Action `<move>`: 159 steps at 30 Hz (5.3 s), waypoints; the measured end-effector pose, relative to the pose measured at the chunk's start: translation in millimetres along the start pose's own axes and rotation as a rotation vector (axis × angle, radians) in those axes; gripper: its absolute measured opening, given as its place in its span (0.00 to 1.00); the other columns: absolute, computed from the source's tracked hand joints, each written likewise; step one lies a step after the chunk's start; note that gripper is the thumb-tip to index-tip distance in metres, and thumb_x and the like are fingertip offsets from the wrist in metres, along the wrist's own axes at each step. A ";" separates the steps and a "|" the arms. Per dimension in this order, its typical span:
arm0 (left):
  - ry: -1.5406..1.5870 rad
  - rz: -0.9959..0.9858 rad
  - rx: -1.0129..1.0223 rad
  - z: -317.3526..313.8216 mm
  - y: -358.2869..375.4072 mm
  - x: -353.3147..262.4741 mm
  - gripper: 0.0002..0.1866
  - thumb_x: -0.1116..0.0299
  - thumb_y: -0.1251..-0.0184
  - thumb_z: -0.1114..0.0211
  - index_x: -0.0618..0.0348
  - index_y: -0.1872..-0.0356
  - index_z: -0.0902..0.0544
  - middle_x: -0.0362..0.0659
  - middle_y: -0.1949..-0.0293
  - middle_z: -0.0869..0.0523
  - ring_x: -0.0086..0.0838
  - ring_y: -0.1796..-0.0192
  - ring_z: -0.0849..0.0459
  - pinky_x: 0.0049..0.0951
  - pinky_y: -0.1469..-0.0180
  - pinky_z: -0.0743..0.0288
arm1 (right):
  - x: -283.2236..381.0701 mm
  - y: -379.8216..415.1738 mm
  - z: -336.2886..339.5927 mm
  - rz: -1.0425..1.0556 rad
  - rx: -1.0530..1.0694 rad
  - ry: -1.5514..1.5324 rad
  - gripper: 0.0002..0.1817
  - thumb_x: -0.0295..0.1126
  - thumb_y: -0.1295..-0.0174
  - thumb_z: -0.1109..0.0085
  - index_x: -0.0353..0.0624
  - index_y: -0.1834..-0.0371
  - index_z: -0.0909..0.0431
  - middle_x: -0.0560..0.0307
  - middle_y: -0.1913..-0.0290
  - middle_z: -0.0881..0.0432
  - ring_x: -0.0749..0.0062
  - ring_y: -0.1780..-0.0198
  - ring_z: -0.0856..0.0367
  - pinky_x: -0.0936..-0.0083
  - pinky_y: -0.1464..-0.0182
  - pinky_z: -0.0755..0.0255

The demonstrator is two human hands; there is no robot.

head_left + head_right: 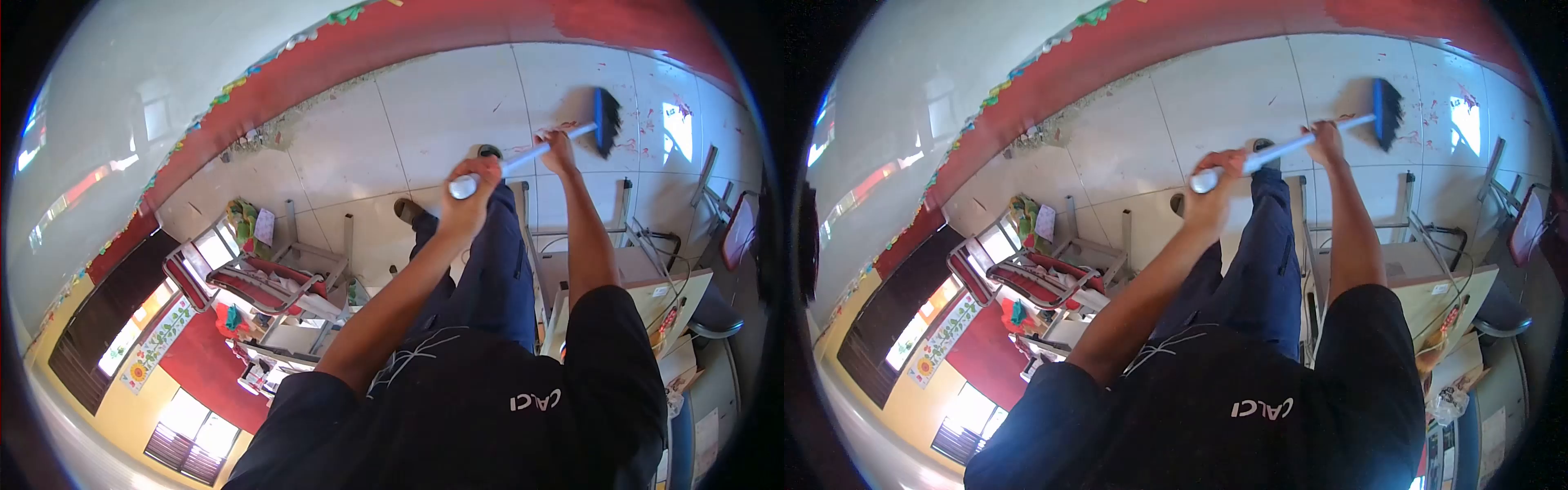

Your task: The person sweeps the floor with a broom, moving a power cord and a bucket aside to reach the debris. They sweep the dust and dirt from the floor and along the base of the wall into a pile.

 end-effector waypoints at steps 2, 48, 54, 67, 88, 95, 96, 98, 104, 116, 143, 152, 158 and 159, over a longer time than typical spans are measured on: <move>-0.160 -0.134 -0.023 47.0 19.9 -46.9 0.03 0.72 0.38 0.39 0.59 0.68 0.23 0.43 0.58 0.19 0.21 0.57 0.24 0.22 0.54 0.30 | 85.4 3.4 -18.4 0.252 -0.226 -0.132 0.11 0.40 0.50 0.37 0.43 0.78 0.22 0.49 0.74 0.25 0.53 0.64 0.27 0.62 0.60 0.35; -0.175 -0.686 -0.470 428.9 417.5 -271.4 0.15 0.58 0.46 0.35 0.56 0.76 0.31 0.41 0.71 0.26 0.33 0.59 0.25 0.46 0.43 0.37 | 675.1 279.0 -183.0 0.780 0.314 -0.549 0.08 0.30 0.52 0.40 0.40 0.81 0.27 0.49 0.75 0.28 0.53 0.66 0.28 0.62 0.60 0.34; -0.152 0.005 -0.489 435.7 324.1 -117.1 0.06 0.74 0.40 0.39 0.59 0.74 0.27 0.37 0.73 0.25 0.22 0.66 0.28 0.23 0.59 0.33 | 452.3 279.6 -240.6 0.295 0.455 -0.013 0.15 0.36 0.45 0.43 0.37 0.84 0.25 0.39 0.77 0.26 0.45 0.68 0.26 0.55 0.63 0.33; -0.879 -0.647 -0.300 393.8 349.8 -220.1 0.20 0.65 0.55 0.26 0.55 0.84 0.33 0.40 0.78 0.27 0.34 0.70 0.25 0.39 0.54 0.32 | 742.5 242.0 -305.1 1.043 0.547 -0.485 0.07 0.28 0.48 0.47 0.37 0.79 0.29 0.49 0.74 0.28 0.52 0.61 0.31 0.63 0.55 0.35; 0.475 0.011 -0.199 431.1 25.6 -133.4 0.08 0.75 0.45 0.33 0.56 0.75 0.26 0.39 0.63 0.20 0.22 0.58 0.24 0.22 0.53 0.31 | 416.1 -25.5 -257.9 0.185 0.734 0.654 0.15 0.30 0.54 0.45 0.37 0.62 0.22 0.39 0.57 0.21 0.48 0.51 0.24 0.63 0.48 0.29; 0.166 -0.027 -0.590 601.1 121.6 -234.2 0.10 0.79 0.47 0.35 0.57 0.76 0.29 0.43 0.63 0.22 0.39 0.42 0.29 0.37 0.41 0.38 | 649.1 -0.2 -365.1 0.378 0.742 0.364 0.09 0.28 0.59 0.42 0.37 0.74 0.21 0.41 0.69 0.20 0.47 0.59 0.22 0.59 0.56 0.26; 0.180 -0.014 -0.664 617.8 136.8 -244.8 0.10 0.80 0.47 0.36 0.56 0.76 0.30 0.42 0.63 0.22 0.39 0.42 0.29 0.38 0.41 0.38 | 682.0 10.1 -374.8 0.425 0.781 0.360 0.09 0.29 0.59 0.42 0.37 0.74 0.21 0.41 0.69 0.20 0.47 0.59 0.22 0.59 0.55 0.27; 0.105 -0.072 -0.760 650.1 157.3 -269.7 0.10 0.81 0.47 0.37 0.57 0.76 0.31 0.41 0.64 0.23 0.41 0.42 0.29 0.39 0.42 0.38 | 748.8 23.1 -385.6 0.525 0.773 0.283 0.09 0.29 0.61 0.41 0.38 0.74 0.22 0.40 0.69 0.21 0.46 0.58 0.23 0.58 0.54 0.28; -0.001 -0.213 -0.913 735.0 199.5 -321.5 0.10 0.79 0.43 0.39 0.56 0.75 0.33 0.41 0.63 0.25 0.41 0.39 0.32 0.46 0.36 0.47 | 891.6 50.1 -478.3 0.761 0.754 0.128 0.11 0.32 0.61 0.40 0.38 0.75 0.23 0.41 0.68 0.22 0.47 0.58 0.24 0.58 0.56 0.28; -0.289 -0.277 -1.221 847.8 237.5 -392.1 0.12 0.75 0.48 0.33 0.60 0.76 0.31 0.46 0.61 0.22 0.35 0.47 0.25 0.36 0.45 0.36 | 1155.6 78.9 -569.0 1.146 0.716 -0.052 0.08 0.29 0.58 0.43 0.40 0.72 0.23 0.45 0.69 0.22 0.51 0.59 0.25 0.61 0.59 0.27; -0.646 -0.622 -0.887 826.7 214.4 -408.0 0.16 0.83 0.61 0.31 0.58 0.84 0.33 0.40 0.79 0.27 0.29 0.74 0.26 0.42 0.48 0.30 | 1123.6 90.9 -566.5 0.935 0.717 -0.380 0.07 0.33 0.55 0.42 0.42 0.76 0.28 0.42 0.69 0.26 0.47 0.59 0.27 0.58 0.58 0.31; -0.024 -0.553 -0.797 866.3 278.0 -420.8 0.16 0.84 0.57 0.37 0.55 0.85 0.37 0.38 0.82 0.31 0.27 0.76 0.31 0.34 0.62 0.33 | 1016.7 136.9 -480.1 0.621 0.838 0.143 0.10 0.28 0.60 0.42 0.37 0.75 0.29 0.32 0.68 0.26 0.41 0.63 0.26 0.54 0.61 0.30; -0.275 -0.522 -0.709 863.1 221.8 -382.1 0.16 0.83 0.55 0.34 0.57 0.84 0.35 0.39 0.79 0.29 0.30 0.72 0.28 0.37 0.51 0.32 | 1027.3 105.9 -570.2 0.793 0.641 -0.149 0.07 0.27 0.61 0.41 0.40 0.79 0.30 0.37 0.71 0.26 0.43 0.62 0.28 0.55 0.66 0.35; -0.395 -0.527 -0.706 857.3 220.8 -372.6 0.16 0.82 0.56 0.33 0.57 0.84 0.34 0.40 0.79 0.28 0.31 0.72 0.28 0.38 0.50 0.32 | 1076.0 103.2 -588.9 0.864 0.717 -0.197 0.07 0.28 0.59 0.42 0.41 0.78 0.29 0.40 0.73 0.26 0.45 0.61 0.28 0.57 0.65 0.34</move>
Point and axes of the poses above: each hand's wrist, its own y-axis away from the middle knuckle, its own z-axis out of the back of the hand, x = y × z, the point moved 10 cm from there along -y, towards the middle knuckle
